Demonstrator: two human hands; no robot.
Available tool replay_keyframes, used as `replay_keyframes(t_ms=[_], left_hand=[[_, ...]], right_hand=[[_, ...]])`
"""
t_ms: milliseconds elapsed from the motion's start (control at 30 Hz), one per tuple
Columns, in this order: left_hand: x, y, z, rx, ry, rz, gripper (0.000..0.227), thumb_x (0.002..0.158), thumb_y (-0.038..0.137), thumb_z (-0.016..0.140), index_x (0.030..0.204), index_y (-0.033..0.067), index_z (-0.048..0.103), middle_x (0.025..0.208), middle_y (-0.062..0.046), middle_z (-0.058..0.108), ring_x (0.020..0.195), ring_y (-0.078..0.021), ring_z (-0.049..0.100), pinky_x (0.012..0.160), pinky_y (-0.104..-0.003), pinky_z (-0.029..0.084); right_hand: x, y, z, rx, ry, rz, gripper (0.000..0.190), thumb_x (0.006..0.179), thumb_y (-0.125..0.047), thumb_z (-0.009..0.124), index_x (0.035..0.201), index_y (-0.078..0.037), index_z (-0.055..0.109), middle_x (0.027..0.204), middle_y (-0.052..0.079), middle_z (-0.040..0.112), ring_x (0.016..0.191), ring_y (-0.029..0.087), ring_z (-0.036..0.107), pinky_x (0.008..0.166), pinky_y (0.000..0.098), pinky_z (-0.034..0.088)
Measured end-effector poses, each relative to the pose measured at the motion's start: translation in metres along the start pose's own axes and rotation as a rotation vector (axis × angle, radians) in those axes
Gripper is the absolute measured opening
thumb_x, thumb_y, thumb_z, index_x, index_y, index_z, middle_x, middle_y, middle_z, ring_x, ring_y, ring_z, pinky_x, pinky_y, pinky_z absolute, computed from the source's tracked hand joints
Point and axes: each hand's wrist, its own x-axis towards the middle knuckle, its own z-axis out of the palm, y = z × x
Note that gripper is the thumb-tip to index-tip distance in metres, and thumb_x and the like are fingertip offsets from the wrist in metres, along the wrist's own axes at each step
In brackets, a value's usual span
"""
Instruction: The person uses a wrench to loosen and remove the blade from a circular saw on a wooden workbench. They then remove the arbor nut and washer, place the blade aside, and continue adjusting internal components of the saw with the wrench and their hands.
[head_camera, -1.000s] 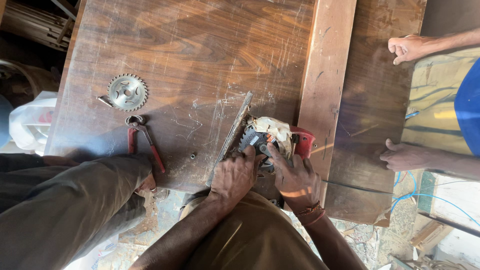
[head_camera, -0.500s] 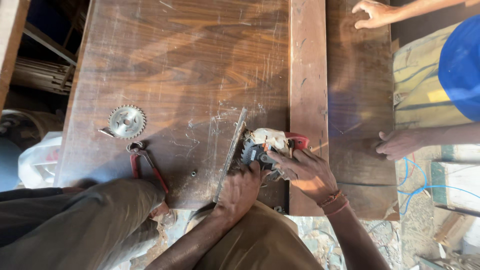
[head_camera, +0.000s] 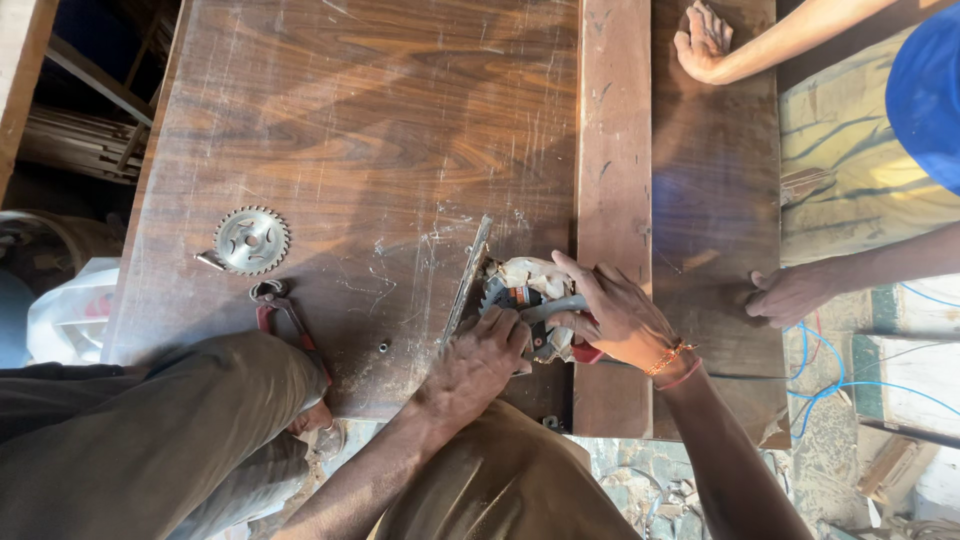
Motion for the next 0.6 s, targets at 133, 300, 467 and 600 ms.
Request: replay_keyframes(t_ms=[133,300,467,600], left_hand=[[-0.007,0.001,0.014,-0.078,-0.041,-0.029,0.041,0.096,0.034,0.061,0.122,0.0025,0.061,0.121,-0.01,0.056,0.121,-0.0239,0.055,0.1,-0.034,0.052],[-0.028,0.0,0.017,-0.213,0.064,0.026,0.069,0.094,0.049,0.062,0.145,0.0043,0.051,0.147,-0.016,0.046,0.141,-0.0284,0.04,0.115,-0.042,0.041],[-0.028,0.01,0.017,-0.262,0.064,0.011,0.058,0.093,0.03,0.066,0.143,0.001,0.056,0.148,-0.02,0.051,0.14,-0.0347,0.045,0.118,-0.046,0.041],[-0.022,0.017,0.024,-0.178,0.146,0.004,0.048,0.091,0.015,0.066,0.136,0.0,0.064,0.14,-0.022,0.059,0.134,-0.0355,0.055,0.116,-0.048,0.045]], right_hand=[[-0.002,0.007,0.009,0.015,0.104,-0.081,0.067,0.075,-0.047,0.084,0.127,-0.012,0.06,0.1,0.011,0.068,0.092,0.033,0.063,0.078,0.0448,0.05],[0.01,0.018,0.016,0.065,0.207,-0.159,0.05,0.066,-0.052,0.089,0.085,-0.012,0.066,0.079,0.006,0.063,0.074,0.027,0.061,0.067,0.0395,0.049],[0.023,0.027,0.021,0.07,0.223,-0.153,0.05,0.065,-0.051,0.091,0.072,-0.011,0.062,0.068,0.004,0.059,0.064,0.024,0.058,0.059,0.0375,0.046],[0.034,0.023,0.027,0.034,0.291,-0.123,0.047,0.075,-0.045,0.09,0.069,-0.011,0.058,0.066,0.003,0.057,0.063,0.023,0.056,0.06,0.0381,0.046]])
